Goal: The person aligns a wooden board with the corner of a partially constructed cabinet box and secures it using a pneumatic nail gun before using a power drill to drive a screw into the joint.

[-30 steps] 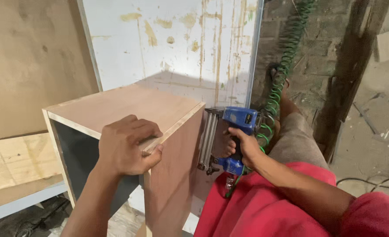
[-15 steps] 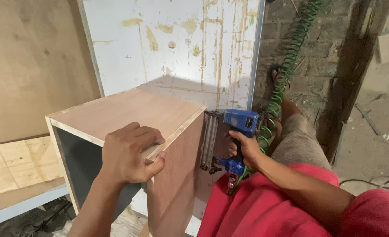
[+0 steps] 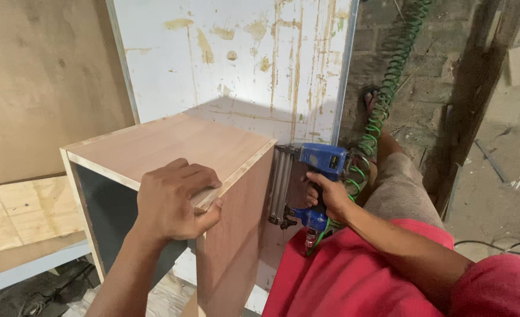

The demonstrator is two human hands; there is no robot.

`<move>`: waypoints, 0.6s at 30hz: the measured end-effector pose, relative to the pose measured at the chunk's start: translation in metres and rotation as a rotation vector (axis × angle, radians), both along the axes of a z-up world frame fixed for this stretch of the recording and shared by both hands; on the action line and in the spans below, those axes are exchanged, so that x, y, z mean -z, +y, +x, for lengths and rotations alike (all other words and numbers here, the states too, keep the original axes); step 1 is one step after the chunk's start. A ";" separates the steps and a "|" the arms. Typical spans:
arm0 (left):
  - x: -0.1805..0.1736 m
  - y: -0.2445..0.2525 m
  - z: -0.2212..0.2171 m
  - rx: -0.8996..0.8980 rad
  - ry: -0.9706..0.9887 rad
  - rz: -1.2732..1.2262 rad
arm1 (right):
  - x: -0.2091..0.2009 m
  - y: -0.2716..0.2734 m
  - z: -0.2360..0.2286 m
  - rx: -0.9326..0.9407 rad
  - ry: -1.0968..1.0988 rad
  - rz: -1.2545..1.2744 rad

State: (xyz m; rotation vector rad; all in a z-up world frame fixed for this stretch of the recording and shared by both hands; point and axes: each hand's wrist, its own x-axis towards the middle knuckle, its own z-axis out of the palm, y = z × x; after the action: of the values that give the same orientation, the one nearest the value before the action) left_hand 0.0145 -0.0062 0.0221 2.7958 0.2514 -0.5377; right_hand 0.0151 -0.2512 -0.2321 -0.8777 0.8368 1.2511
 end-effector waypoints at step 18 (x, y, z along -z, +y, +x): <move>0.004 0.004 -0.004 0.023 -0.022 0.008 | -0.011 -0.008 -0.023 0.082 -0.051 0.041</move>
State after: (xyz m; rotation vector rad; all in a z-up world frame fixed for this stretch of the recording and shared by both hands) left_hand 0.0104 -0.0018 0.0182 2.8139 0.2180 -0.5124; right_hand -0.0082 -0.2593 -0.2211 -0.8310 0.7963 1.1664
